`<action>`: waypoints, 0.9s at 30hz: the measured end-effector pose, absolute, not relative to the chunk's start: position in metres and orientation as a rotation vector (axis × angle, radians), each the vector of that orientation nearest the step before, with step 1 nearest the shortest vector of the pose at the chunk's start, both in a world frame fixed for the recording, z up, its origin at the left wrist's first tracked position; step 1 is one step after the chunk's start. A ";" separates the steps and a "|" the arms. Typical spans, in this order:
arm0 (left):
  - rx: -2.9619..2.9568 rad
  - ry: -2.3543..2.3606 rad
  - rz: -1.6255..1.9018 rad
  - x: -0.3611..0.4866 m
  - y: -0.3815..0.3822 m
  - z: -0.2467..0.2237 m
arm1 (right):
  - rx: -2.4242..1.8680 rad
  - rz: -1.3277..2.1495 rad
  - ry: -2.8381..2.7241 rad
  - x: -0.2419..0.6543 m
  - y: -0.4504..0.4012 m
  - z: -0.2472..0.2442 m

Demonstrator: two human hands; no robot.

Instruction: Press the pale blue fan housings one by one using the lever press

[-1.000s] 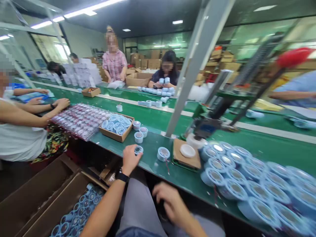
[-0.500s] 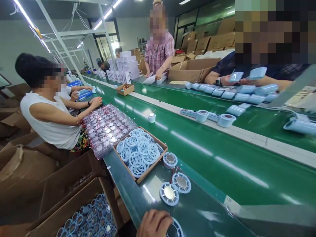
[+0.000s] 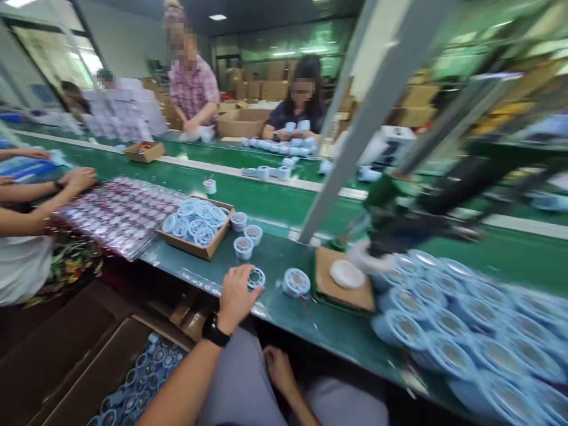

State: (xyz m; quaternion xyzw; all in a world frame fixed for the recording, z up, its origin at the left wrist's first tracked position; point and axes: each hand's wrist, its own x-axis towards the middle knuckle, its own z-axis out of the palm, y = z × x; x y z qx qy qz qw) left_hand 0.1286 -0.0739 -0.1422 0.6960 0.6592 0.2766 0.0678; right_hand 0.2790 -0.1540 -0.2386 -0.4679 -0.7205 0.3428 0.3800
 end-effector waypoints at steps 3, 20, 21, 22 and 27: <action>2.149 1.919 0.835 0.127 -0.070 -0.141 | -1.286 0.604 -1.648 0.317 -0.180 -0.204; 2.102 1.406 1.100 0.145 -0.092 -0.123 | -1.242 0.490 -1.537 0.330 -0.099 -0.171; 2.114 1.318 1.084 0.155 -0.095 -0.120 | -1.233 0.499 -1.530 0.330 -0.100 -0.173; 2.131 1.249 1.054 0.164 -0.097 -0.116 | -1.223 0.512 -1.525 0.331 -0.099 -0.175; 2.199 1.236 0.850 0.191 -0.092 -0.100 | -1.185 0.580 -1.494 0.334 -0.095 -0.184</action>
